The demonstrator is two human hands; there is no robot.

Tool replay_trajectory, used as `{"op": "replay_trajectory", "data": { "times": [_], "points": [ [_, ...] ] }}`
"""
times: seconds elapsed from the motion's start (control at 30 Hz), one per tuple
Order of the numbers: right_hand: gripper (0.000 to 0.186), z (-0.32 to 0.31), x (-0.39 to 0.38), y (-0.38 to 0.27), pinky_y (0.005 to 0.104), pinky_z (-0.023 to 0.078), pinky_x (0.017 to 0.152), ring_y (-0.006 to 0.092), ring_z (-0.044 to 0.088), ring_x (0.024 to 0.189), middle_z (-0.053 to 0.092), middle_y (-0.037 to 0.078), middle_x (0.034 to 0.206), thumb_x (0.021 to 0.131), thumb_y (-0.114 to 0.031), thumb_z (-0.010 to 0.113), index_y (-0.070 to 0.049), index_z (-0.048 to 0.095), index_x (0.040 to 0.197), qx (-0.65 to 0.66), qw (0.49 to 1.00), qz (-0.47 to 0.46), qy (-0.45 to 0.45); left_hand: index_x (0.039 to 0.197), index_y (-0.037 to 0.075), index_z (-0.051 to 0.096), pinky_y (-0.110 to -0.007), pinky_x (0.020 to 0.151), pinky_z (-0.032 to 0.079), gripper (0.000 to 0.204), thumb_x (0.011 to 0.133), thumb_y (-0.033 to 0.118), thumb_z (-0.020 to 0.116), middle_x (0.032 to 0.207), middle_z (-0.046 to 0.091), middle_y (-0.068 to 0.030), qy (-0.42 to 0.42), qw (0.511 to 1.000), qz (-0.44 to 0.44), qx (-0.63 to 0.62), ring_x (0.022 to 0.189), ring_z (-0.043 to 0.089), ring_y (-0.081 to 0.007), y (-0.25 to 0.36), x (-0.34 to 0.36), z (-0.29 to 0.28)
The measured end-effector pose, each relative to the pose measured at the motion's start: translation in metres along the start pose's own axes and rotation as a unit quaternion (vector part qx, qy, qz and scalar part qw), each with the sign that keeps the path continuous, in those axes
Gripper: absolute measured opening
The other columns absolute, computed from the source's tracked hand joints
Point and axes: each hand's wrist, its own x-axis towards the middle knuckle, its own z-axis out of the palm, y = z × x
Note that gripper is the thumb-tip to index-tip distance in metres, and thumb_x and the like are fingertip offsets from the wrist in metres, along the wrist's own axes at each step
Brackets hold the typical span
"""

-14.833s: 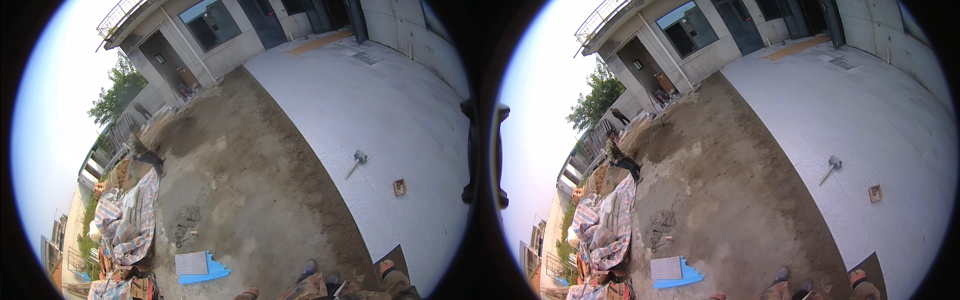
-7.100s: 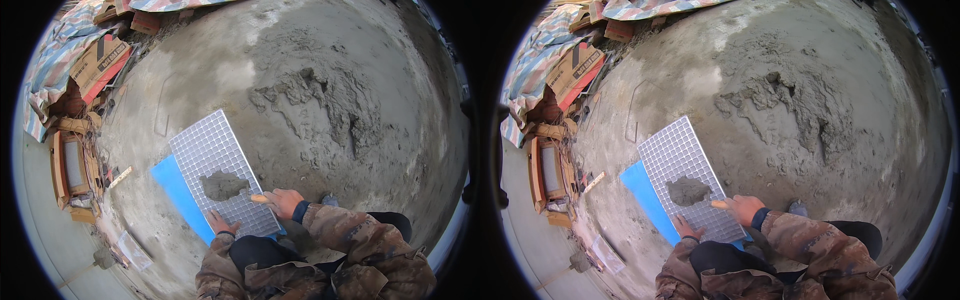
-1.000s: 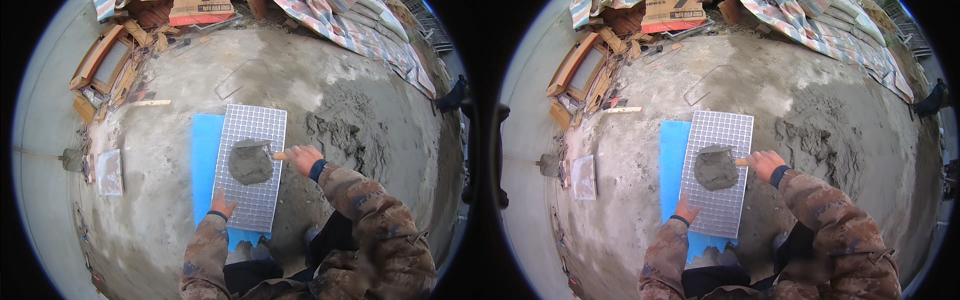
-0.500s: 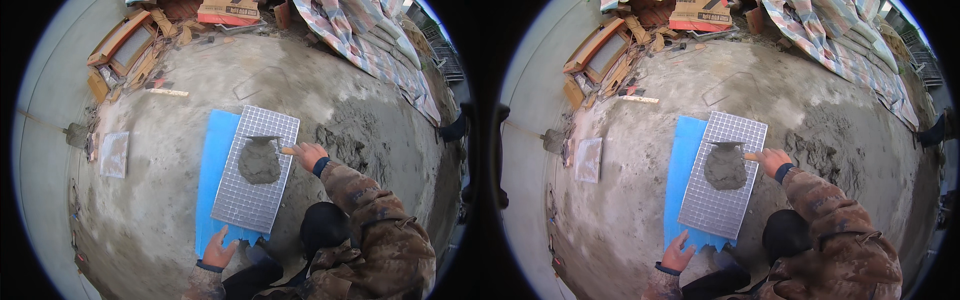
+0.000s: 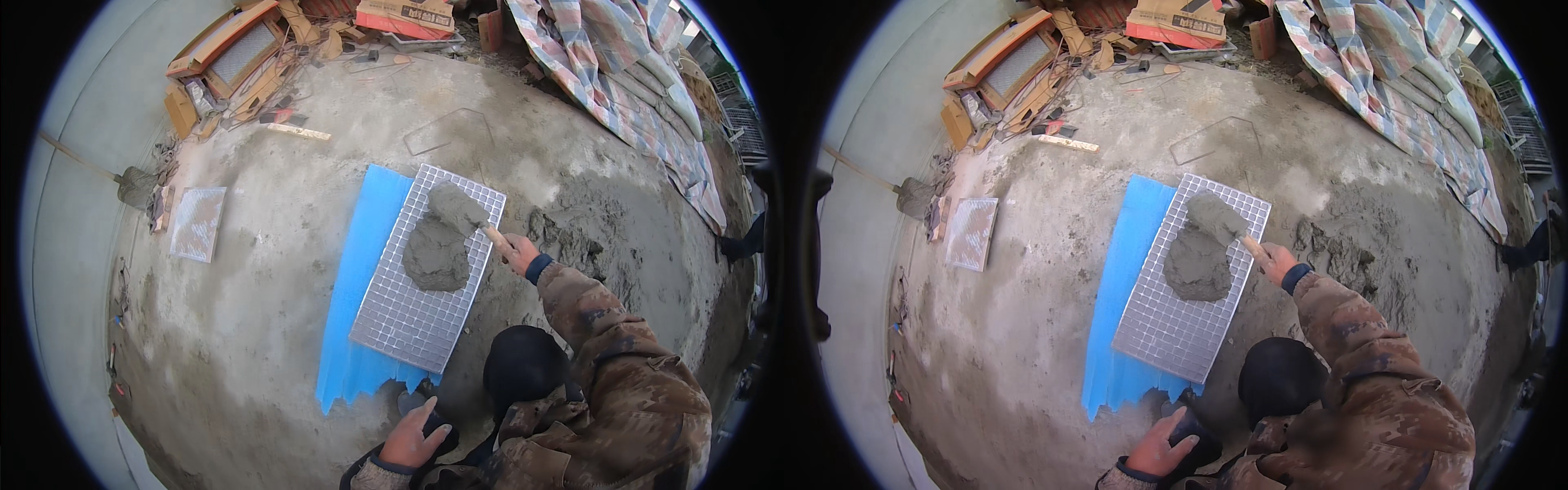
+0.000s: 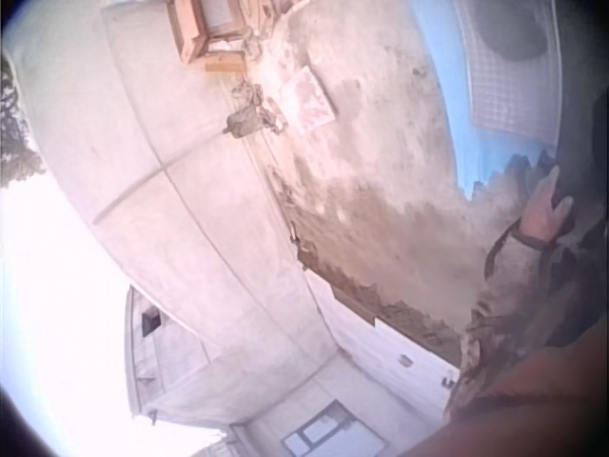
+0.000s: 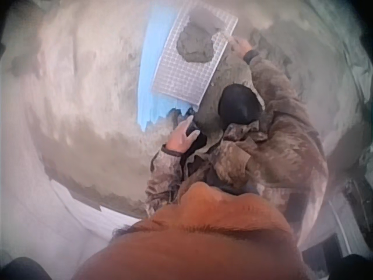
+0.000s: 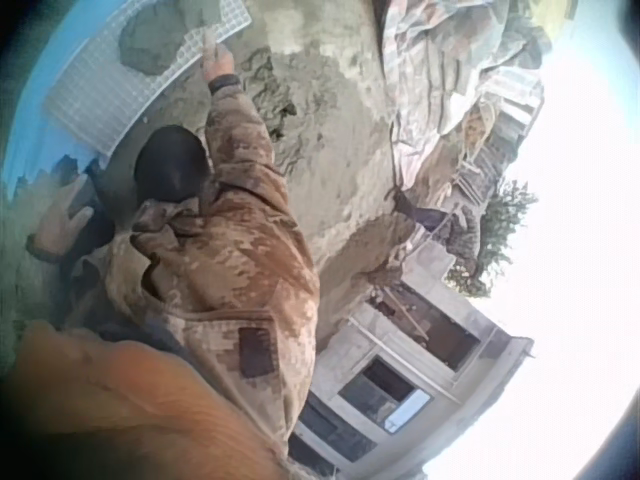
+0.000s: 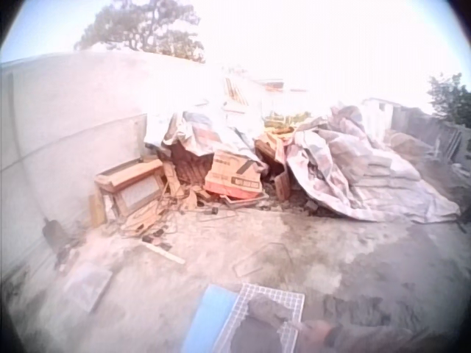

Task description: The person scoops cement with a trowel, spreads it evenly on a rectangular tile, then places the tile onto a prepared floor area. The process is repeated for a second tile, aligning each with adjacent tiles.

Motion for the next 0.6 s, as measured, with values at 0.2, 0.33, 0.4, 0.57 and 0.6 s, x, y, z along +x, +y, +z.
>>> {"op": "replay_trajectory", "data": {
  "times": [0.2,0.33,0.4,0.57,0.6],
  "points": [
    [0.082,0.016,-0.019,-0.006,0.0335,0.035,0.040,0.0149,0.044,0.044,0.048,0.004,0.064,0.082,-0.083,0.049,-0.002,0.062,0.093,0.049,0.958,0.234,-0.155,0.144,-0.001,0.044,-0.041,0.105,0.043,0.069,0.090,0.033,0.070,0.133,0.056,-0.0269,0.008,0.997,-0.071,0.004,0.125,0.055,-0.0374,-0.028,0.001,-0.006],
    [0.084,0.037,-0.036,0.006,0.0322,0.034,0.041,0.0136,0.045,0.048,0.047,0.002,0.067,0.080,-0.085,0.048,-0.004,0.062,0.094,0.061,0.934,0.273,-0.224,0.145,-0.001,0.043,-0.040,0.106,0.043,0.070,0.090,0.033,0.070,0.134,0.056,-0.0266,0.003,0.997,-0.078,-0.016,0.126,0.055,-0.0350,-0.034,0.003,-0.008],
    [0.082,0.044,-0.036,0.018,0.0335,0.039,0.046,0.0151,0.049,0.054,0.051,0.003,0.073,0.080,-0.085,0.047,-0.006,0.063,0.097,0.008,0.930,0.267,-0.253,0.145,-0.001,0.043,-0.040,0.106,0.043,0.070,0.090,0.033,0.070,0.134,0.056,-0.0266,-0.007,0.997,-0.076,0.001,0.127,0.055,-0.0343,-0.032,0.006,-0.007],
    [0.068,0.057,-0.019,0.053,0.0421,0.053,0.073,0.0295,0.066,0.079,0.068,0.015,0.090,0.094,-0.066,0.046,-0.002,0.065,0.107,-0.149,0.948,-0.076,-0.271,0.143,-0.003,0.044,-0.041,0.104,0.043,0.068,0.092,0.035,0.067,0.133,0.055,-0.0272,-0.012,0.999,-0.040,-0.002,0.125,0.054,-0.0384,-0.025,0.016,-0.009],
    [0.065,0.055,-0.016,0.060,0.0425,0.052,0.078,0.0309,0.066,0.085,0.068,0.017,0.094,0.096,-0.062,0.046,-0.001,0.065,0.108,-0.155,0.947,-0.089,-0.267,0.143,-0.003,0.044,-0.041,0.104,0.044,0.068,0.092,0.035,0.067,0.133,0.056,-0.0271,-0.009,0.999,-0.039,-0.005,0.124,0.054,-0.0384,-0.024,0.016,-0.008]
  ]
}}
